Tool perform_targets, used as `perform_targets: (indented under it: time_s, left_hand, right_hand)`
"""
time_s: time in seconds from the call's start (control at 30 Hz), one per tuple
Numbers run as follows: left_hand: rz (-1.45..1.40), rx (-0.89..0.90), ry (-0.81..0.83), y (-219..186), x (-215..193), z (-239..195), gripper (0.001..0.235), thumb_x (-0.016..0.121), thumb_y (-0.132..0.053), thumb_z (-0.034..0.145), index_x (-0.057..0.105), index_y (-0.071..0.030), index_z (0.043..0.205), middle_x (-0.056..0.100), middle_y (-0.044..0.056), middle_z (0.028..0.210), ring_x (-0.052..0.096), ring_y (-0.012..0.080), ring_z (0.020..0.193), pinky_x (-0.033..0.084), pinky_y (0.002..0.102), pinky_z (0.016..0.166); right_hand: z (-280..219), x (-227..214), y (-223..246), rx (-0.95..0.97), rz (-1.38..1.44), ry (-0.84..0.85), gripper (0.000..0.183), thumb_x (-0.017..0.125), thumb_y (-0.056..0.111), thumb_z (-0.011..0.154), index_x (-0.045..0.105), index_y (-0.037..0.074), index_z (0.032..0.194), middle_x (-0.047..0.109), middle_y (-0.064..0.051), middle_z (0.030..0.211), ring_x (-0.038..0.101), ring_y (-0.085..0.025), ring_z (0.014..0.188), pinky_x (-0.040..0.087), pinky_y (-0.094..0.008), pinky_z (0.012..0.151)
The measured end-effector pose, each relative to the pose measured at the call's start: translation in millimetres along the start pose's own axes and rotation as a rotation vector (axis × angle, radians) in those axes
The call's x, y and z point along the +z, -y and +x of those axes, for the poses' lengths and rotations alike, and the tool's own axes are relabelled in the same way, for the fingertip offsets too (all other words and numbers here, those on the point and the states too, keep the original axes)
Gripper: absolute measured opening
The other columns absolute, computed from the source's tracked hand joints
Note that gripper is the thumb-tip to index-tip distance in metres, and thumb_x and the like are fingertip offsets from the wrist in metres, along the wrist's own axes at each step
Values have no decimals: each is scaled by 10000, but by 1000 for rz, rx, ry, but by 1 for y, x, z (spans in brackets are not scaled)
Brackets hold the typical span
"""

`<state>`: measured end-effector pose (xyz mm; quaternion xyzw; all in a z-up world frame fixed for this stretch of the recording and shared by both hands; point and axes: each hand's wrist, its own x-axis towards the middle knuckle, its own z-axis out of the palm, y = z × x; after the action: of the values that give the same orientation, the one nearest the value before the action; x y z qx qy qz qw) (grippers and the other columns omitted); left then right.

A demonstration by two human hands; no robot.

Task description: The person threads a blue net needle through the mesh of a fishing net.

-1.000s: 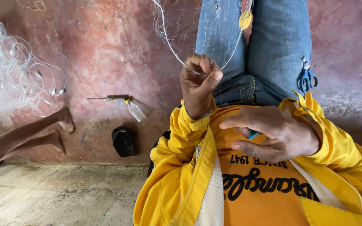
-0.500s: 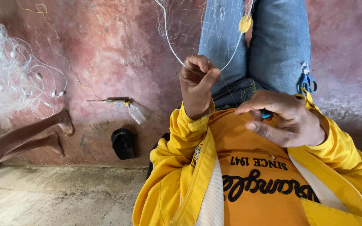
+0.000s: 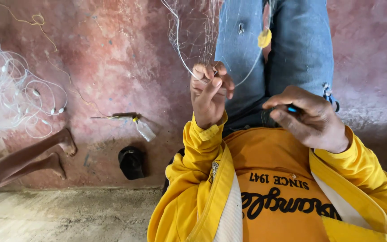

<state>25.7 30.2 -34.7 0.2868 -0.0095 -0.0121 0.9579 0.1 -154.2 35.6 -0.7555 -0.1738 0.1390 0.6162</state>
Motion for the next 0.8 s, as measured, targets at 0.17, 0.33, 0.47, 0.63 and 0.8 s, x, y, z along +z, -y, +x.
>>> perform_targets:
  time_s: [0.17,0.33,0.47,0.63,0.8]
  left_hand:
    - [-116,19,-4,-7,-23,9,72,515,-22,834,489,-85,858,577,89,904,563,212,698,460,284,546]
    - [-97,79,1,-21,-33,24,41,480,-88,868,520,-93,876,583,89,950,539,248,897,454,325,690]
    - [53,219,-132,-29,-37,46,53,482,-97,844,521,-77,814,544,105,938,508,251,1014,407,344,881]
    - [-65,195,-30,-38,-43,72,64,490,-7,818,535,-37,784,558,102,1040,541,244,1000,441,332,816]
    - [-296,-17,63,-37,-48,79,50,447,4,875,497,5,877,451,226,1183,513,315,1064,544,372,616]
  right_hand:
    - [9,1,-2,136,-17,-142,189,494,27,843,517,-25,1022,470,-44,736,367,-79,551,293,-193,522]
    - [24,-2,-1,186,39,-196,195,466,10,867,477,-31,1057,392,-23,645,249,-54,458,211,-189,451]
    - [36,-7,3,165,-19,-221,190,480,-18,844,492,-86,1021,520,-130,842,370,-117,555,292,-233,547]
    - [43,-9,3,125,34,-306,206,479,38,821,477,-80,990,553,-182,905,501,-158,614,421,-242,611]
    - [53,-15,18,149,83,-357,212,493,44,796,505,-93,957,483,-118,705,449,-149,601,394,-234,633]
